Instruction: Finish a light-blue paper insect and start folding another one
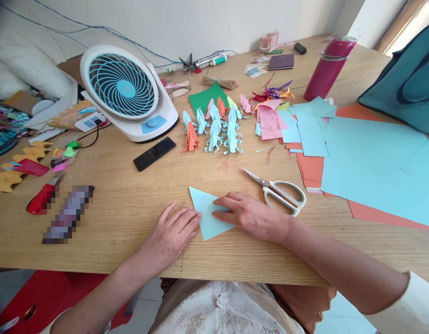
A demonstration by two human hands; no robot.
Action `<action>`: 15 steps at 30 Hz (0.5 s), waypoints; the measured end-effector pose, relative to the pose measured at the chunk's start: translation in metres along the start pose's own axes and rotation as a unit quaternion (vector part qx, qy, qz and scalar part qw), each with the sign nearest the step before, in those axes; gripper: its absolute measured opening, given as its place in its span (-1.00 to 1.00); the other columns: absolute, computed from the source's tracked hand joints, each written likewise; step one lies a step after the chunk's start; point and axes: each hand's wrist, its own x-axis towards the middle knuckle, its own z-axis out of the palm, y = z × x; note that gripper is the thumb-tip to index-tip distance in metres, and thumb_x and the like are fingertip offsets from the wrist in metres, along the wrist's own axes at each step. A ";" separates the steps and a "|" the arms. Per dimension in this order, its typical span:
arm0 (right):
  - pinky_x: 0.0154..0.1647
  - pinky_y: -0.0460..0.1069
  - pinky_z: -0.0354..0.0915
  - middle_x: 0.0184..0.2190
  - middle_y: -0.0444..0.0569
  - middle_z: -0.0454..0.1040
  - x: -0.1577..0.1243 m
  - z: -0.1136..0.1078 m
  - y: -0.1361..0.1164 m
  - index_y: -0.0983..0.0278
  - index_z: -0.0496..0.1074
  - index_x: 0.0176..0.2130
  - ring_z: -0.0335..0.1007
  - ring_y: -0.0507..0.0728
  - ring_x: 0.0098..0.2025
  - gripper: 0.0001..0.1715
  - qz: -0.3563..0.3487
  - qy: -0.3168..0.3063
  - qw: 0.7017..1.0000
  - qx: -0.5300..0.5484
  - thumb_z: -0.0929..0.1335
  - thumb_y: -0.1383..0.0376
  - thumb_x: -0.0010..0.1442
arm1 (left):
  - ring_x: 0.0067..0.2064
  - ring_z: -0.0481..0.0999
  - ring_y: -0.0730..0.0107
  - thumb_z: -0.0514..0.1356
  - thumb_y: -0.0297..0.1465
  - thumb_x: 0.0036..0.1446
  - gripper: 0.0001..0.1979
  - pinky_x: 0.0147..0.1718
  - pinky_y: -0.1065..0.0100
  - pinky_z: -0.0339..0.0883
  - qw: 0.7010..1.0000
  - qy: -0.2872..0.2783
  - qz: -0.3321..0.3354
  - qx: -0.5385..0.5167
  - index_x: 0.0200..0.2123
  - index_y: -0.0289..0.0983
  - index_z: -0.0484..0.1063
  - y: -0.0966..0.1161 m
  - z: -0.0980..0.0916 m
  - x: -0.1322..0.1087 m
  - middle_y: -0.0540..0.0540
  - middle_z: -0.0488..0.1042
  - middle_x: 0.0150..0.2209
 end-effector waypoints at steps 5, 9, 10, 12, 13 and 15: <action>0.03 0.17 0.37 0.13 0.22 0.38 -0.010 -0.008 -0.003 0.35 0.38 0.12 0.38 0.23 0.05 -0.59 -0.013 0.002 0.999 -0.030 0.14 0.41 0.39 | 0.07 0.44 0.17 0.02 -0.48 0.34 -0.72 0.19 -0.08 0.17 1.000 -0.002 -0.007 -0.001 0.05 -0.36 0.38 0.001 -0.001 0.001 -0.18 0.51 0.01; -0.01 0.18 0.41 0.10 0.21 0.43 -0.023 -0.019 -0.008 0.35 0.37 0.13 0.43 0.25 0.05 -0.56 0.006 0.008 0.999 -0.033 0.10 0.40 0.41 | 0.04 0.45 0.17 0.01 -0.47 0.34 -0.71 0.17 -0.07 0.19 1.000 0.003 -0.013 -0.009 0.06 -0.35 0.38 0.001 -0.002 0.001 -0.19 0.51 0.00; -0.02 0.17 0.41 0.09 0.20 0.44 -0.027 -0.022 -0.010 0.34 0.36 0.14 0.44 0.25 0.05 -0.55 0.023 0.009 0.999 -0.027 0.08 0.39 0.41 | 0.05 0.45 0.17 0.01 -0.48 0.34 -0.71 0.17 -0.07 0.19 1.000 0.006 -0.014 -0.012 0.06 -0.35 0.38 0.001 -0.002 0.001 -0.19 0.51 -0.01; -0.01 0.14 0.42 0.08 0.14 0.46 -0.038 -0.025 -0.013 0.31 0.32 0.18 0.45 0.23 0.04 -0.55 0.077 0.009 0.997 -0.005 0.09 0.37 0.42 | 0.05 0.45 0.17 0.01 -0.47 0.34 -0.72 0.17 -0.06 0.19 0.999 0.010 -0.017 -0.025 0.05 -0.34 0.39 0.000 -0.002 0.001 -0.18 0.51 -0.01; 0.01 0.12 0.41 0.07 0.11 0.47 -0.044 -0.026 -0.014 0.29 0.30 0.20 0.45 0.21 0.04 -0.55 0.107 0.009 0.994 0.006 0.10 0.36 0.42 | 0.04 0.45 0.18 0.01 -0.47 0.34 -0.72 0.17 -0.05 0.19 0.999 0.012 -0.020 -0.036 0.04 -0.34 0.39 0.000 -0.002 0.001 -0.18 0.51 -0.01; 0.03 0.10 0.40 0.07 0.07 0.48 -0.056 -0.027 -0.015 0.26 0.27 0.22 0.44 0.20 0.06 -0.56 0.150 0.009 0.989 0.013 0.14 0.33 0.42 | 0.02 0.45 0.19 0.01 -0.47 0.34 -0.73 0.16 -0.04 0.20 0.998 0.014 -0.025 -0.061 0.02 -0.32 0.41 -0.002 -0.003 0.001 -0.16 0.51 -0.02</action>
